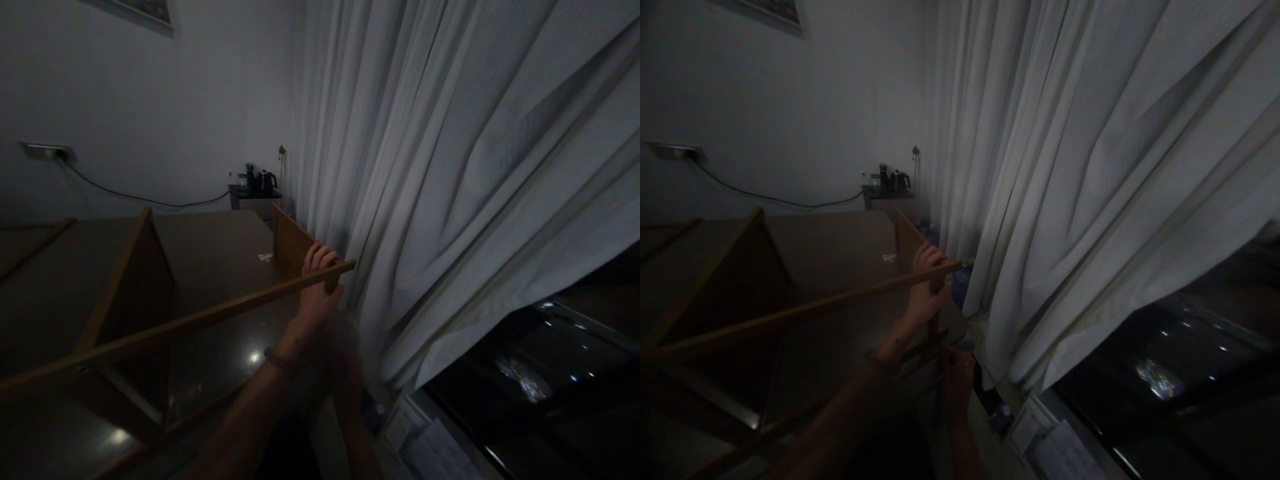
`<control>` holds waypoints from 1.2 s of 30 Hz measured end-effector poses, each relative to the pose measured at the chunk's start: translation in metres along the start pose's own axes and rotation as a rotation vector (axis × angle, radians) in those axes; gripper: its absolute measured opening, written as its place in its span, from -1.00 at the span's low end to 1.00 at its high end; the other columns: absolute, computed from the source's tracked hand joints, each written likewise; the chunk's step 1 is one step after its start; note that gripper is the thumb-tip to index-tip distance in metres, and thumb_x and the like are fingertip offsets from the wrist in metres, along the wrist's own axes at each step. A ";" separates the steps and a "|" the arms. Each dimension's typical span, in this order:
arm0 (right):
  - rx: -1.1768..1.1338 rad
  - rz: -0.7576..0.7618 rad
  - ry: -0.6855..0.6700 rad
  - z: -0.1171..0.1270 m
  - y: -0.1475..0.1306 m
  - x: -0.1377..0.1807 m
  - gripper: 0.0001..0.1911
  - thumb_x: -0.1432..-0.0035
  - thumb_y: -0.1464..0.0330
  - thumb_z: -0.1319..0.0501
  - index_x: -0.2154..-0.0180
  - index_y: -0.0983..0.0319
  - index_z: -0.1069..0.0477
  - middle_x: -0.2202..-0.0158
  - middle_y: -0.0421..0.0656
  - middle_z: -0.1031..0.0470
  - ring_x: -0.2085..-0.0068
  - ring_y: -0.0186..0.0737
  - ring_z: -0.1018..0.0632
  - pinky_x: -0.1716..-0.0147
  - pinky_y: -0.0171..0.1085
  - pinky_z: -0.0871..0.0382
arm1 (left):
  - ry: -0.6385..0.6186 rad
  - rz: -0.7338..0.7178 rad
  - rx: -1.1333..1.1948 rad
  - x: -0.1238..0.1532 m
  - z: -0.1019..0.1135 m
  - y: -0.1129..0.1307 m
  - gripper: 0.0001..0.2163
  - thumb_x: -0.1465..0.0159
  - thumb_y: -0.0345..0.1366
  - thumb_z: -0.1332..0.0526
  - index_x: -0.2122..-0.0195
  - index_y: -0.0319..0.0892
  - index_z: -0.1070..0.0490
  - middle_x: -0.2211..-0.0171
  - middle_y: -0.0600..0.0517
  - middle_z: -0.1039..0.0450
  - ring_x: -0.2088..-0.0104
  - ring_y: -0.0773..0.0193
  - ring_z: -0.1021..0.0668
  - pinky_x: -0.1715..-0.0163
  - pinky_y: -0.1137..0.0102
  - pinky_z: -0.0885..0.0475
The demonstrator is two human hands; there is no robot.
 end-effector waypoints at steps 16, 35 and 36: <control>-0.173 -0.233 -0.071 -0.011 0.003 0.000 -0.50 -0.23 0.02 -0.04 0.10 0.27 -0.45 0.32 -0.06 -0.58 0.32 -0.16 -0.57 0.38 -0.30 -0.38 | 0.003 -0.001 -0.012 0.000 -0.001 -0.002 -0.60 -0.11 -0.38 -0.14 -0.01 -0.09 -0.20 -0.08 -0.07 -0.25 -0.30 -0.01 -0.10 -0.24 0.00 -0.08; -0.086 0.028 -0.236 -0.014 -0.002 -0.004 -0.64 -0.23 0.11 -0.10 0.13 0.18 -0.52 0.20 -0.05 -0.56 0.19 -0.15 -0.56 0.17 -0.21 -0.44 | 0.000 0.009 0.005 0.000 0.000 -0.001 -0.59 -0.10 -0.39 -0.14 -0.01 -0.09 -0.19 -0.07 -0.06 -0.25 -0.29 0.00 -0.09 -0.25 0.00 -0.07; -0.082 0.057 -0.248 -0.014 -0.004 -0.004 -0.64 -0.21 0.10 -0.13 0.13 0.18 -0.52 0.21 -0.05 -0.56 0.20 -0.14 -0.55 0.17 -0.19 -0.45 | 0.000 0.008 0.000 0.000 0.000 -0.001 -0.60 -0.11 -0.38 -0.14 -0.01 -0.09 -0.19 -0.07 -0.06 -0.25 -0.29 -0.01 -0.10 -0.25 0.00 -0.07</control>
Point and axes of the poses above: each hand's wrist, its own x-axis away from the middle knuckle, its own z-axis out of the back of the hand, y = z × x, the point moved 10 cm from there along -x, towards the middle knuckle
